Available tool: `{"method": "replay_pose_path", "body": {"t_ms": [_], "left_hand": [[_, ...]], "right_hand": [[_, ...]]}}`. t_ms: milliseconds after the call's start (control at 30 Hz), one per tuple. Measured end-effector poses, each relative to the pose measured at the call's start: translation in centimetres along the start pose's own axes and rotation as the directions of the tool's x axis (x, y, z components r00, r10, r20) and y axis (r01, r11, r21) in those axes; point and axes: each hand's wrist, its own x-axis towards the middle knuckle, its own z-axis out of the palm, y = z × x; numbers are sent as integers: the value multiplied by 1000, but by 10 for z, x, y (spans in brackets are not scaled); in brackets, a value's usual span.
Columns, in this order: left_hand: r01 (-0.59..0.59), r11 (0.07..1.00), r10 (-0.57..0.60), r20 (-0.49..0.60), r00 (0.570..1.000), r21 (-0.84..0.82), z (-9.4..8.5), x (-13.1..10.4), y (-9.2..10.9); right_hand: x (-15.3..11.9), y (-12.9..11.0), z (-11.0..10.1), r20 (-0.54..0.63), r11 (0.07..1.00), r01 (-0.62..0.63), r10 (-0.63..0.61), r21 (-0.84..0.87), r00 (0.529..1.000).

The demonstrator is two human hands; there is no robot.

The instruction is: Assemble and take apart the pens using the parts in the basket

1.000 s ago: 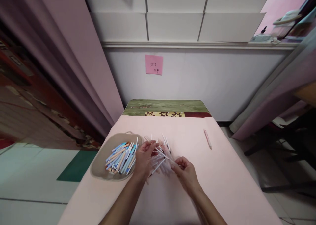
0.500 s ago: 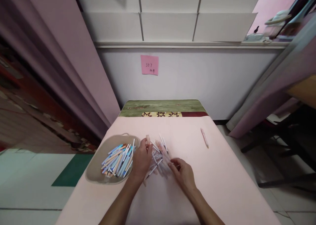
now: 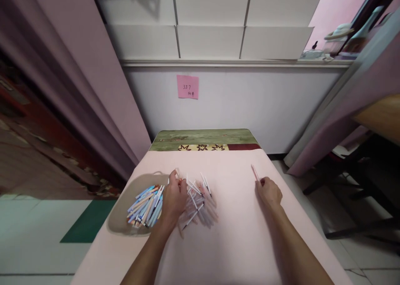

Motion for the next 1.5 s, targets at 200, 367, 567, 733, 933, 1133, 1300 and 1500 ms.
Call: {"method": "replay_pose_path", "body": {"t_ms": [200, 367, 567, 733, 933, 1133, 1300, 1500], "left_hand": [[-83, 973, 14, 302, 953, 215, 12, -18, 2], [-114, 944, -24, 409, 912, 311, 20, -35, 10], [226, 815, 28, 426, 904, -533, 18, -47, 19], [613, 197, -36, 619, 784, -765, 18, -50, 21], [577, 134, -152, 558, 816, -806, 22, -48, 20], [559, 190, -145, 540, 829, -807, 24, -48, 21], [533, 223, -158, 510, 846, -816, 22, -46, 22], [529, 240, -144, 509, 849, -814, 19, -44, 24]], "right_hand": [[-65, -25, 20, 171, 854, 20, -127, 520, 977], [-138, -63, 31, 469, 409, -305, -399, 860, 788], [-171, -86, 16, 605, 314, -524, -516, 792, 606], [-178, -91, 12, 708, 311, -679, -554, 665, 438], [-180, -88, 18, 706, 355, -625, -502, 695, 500], [-179, -90, 24, 718, 400, -597, -418, 696, 557], [-181, -91, 26, 639, 318, -556, -442, 768, 630], [-182, -93, 26, 722, 329, -648, -412, 687, 556]]}}
